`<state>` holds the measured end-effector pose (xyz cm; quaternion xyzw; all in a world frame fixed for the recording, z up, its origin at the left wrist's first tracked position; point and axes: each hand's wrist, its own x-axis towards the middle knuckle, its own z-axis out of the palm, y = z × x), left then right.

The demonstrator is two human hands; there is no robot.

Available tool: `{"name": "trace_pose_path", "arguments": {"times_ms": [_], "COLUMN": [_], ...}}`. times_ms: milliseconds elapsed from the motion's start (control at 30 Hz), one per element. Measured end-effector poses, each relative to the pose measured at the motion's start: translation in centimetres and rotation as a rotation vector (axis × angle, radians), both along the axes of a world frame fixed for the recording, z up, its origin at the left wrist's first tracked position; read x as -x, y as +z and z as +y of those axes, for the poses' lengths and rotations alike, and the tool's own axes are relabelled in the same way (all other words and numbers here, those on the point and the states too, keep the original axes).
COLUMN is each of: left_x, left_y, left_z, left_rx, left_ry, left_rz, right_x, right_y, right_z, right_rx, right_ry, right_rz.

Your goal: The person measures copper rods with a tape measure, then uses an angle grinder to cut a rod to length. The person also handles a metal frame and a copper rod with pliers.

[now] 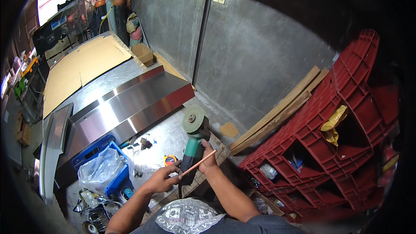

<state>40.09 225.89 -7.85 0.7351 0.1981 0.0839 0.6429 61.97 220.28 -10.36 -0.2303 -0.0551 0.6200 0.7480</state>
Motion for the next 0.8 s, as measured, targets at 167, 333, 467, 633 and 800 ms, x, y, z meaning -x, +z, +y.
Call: {"name": "trace_pose_path", "arguments": {"times_ms": [167, 333, 467, 633, 800], "left_x": [-1.0, -2.2, -3.5, -5.1, -6.0], "left_y": [0.6, -0.6, -0.8, -0.1, -1.6], "left_z": [-0.7, -0.6, -0.8, -2.0, -1.9], "left_rx": [-0.065, -0.070, -0.143, -0.222, -0.023], "left_ry": [-0.041, -0.060, -0.095, -0.117, -0.137], "left_rz": [0.005, 0.020, -0.028, -0.018, 0.001], "right_x": [0.2, 0.2, -0.3, -0.9, -3.6], "right_y": [-1.2, -0.6, 0.6, 0.8, -1.0], "right_z": [-0.6, -1.4, -2.1, -2.0, -3.2], "right_rx": [0.067, 0.067, 0.164, 0.403, 0.431], "right_ry": [-0.090, -0.254, -0.308, -0.610, -0.466], "right_rz": [-0.160, -0.212, -0.263, -0.501, -0.367]}}
